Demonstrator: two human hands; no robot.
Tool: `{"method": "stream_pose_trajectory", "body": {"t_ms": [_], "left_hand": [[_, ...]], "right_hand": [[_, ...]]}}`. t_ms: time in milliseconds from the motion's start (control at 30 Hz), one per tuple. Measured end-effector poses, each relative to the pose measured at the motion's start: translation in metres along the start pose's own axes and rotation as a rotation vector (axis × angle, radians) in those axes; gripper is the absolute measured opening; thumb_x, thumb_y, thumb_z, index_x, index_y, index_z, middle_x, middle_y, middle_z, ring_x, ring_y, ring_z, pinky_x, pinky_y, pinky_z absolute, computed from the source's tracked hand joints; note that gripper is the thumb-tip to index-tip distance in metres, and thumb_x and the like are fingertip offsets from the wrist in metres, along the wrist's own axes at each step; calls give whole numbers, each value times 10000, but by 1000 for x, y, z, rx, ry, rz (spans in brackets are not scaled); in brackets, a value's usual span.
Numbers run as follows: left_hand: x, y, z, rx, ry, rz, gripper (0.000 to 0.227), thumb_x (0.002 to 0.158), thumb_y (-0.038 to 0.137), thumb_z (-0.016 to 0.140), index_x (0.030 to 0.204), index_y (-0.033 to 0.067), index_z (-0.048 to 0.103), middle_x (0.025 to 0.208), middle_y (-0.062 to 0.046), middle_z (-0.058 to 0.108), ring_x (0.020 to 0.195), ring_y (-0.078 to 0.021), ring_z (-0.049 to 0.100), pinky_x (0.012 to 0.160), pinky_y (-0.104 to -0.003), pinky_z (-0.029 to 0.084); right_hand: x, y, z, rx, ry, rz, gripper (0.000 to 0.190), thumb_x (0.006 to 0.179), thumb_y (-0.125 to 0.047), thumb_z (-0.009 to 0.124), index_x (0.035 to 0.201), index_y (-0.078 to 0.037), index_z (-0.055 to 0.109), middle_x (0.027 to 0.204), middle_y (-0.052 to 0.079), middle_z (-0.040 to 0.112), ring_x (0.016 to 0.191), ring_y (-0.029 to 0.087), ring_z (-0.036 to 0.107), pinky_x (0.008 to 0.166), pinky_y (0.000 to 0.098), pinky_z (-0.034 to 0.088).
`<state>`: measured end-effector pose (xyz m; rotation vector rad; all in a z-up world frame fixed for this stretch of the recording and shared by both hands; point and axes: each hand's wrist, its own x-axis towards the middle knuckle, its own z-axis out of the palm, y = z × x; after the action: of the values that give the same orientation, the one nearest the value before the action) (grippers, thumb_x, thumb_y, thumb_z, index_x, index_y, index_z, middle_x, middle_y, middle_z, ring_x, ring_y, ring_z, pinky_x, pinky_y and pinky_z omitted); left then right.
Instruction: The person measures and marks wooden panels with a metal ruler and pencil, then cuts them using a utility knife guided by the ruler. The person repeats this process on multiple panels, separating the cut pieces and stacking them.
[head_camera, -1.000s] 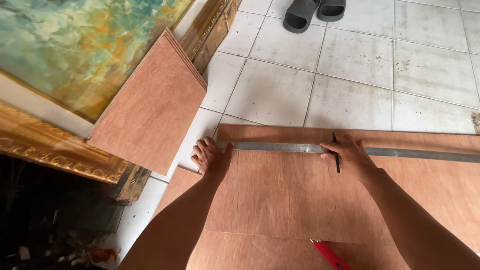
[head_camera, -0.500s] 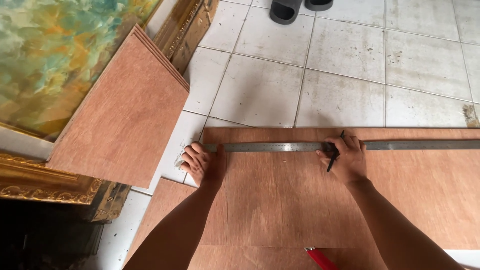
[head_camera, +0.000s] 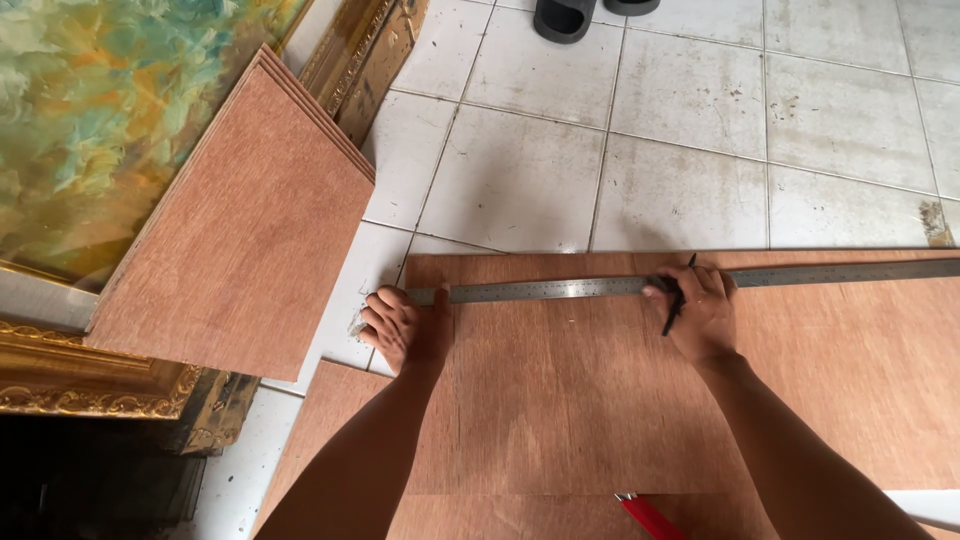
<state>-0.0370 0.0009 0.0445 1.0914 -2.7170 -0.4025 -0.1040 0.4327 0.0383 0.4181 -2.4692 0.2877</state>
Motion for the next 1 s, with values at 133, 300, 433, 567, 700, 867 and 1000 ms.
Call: {"method": "stream_pose_trajectory", "body": {"t_ms": [133, 300, 433, 567, 700, 867, 1000], "left_hand": [[1, -2, 8, 20, 19, -4, 663, 883, 757, 709, 1122, 204, 432, 1176, -68, 498, 1168, -334, 507, 1050, -537, 374], [2, -5, 12, 5, 31, -2, 648, 883, 721, 728, 1118, 198, 424, 1195, -69, 501, 1191, -338, 504, 1074, -538, 368], [1, -5, 2, 36, 1, 15, 650, 911, 778, 670, 1118, 212, 426, 1167, -54, 496, 1171, -320, 513, 1038, -523, 376], [0, 0, -9, 107, -52, 20, 671, 953, 849, 614, 1132, 231, 424, 1166, -31, 502, 1174, -286, 514, 1044, -482, 375], [1, 0, -9, 135, -49, 24, 710, 944, 887, 606, 1125, 230, 410, 1164, -27, 503, 1169, -287, 516, 1032, -481, 376], [2, 0, -6, 136, -43, 38, 700, 956, 877, 597, 1149, 228, 419, 1169, -36, 507, 1180, -284, 521, 1031, -489, 386], [-1, -2, -6, 134, -61, 33, 700, 964, 873, 592, 1154, 222, 417, 1183, -43, 512, 1194, -295, 522, 1040, -500, 382]], "right_hand": [[26, -42, -18, 250, 50, 177, 388, 1287, -451, 435, 1371, -180, 700, 1114, 36, 760, 1116, 334, 724, 1073, 583, 529], [68, -108, 9, 906, -36, 383, 445, 1233, -360, 484, 1165, -193, 892, 619, 45, 661, 663, 196, 721, 749, 359, 589], [85, -139, 6, 1122, -120, 399, 332, 1081, -25, 643, 1393, -33, 759, 965, 187, 823, 774, 201, 748, 735, 341, 669], [73, -136, 28, 852, -100, 427, 220, 1063, -248, 848, 856, -174, 855, 647, 46, 741, 582, 120, 643, 584, 308, 542], [68, -139, 32, 695, -81, 363, 361, 1097, -305, 811, 757, -186, 800, 552, 33, 702, 466, 182, 622, 530, 333, 527], [64, -130, 44, 738, -59, 324, 403, 1131, -252, 774, 743, -143, 786, 536, 67, 683, 452, 206, 601, 511, 342, 507], [63, -131, 42, 755, -60, 290, 406, 1120, -272, 801, 740, -131, 790, 514, 67, 670, 428, 202, 597, 482, 316, 499]]}}
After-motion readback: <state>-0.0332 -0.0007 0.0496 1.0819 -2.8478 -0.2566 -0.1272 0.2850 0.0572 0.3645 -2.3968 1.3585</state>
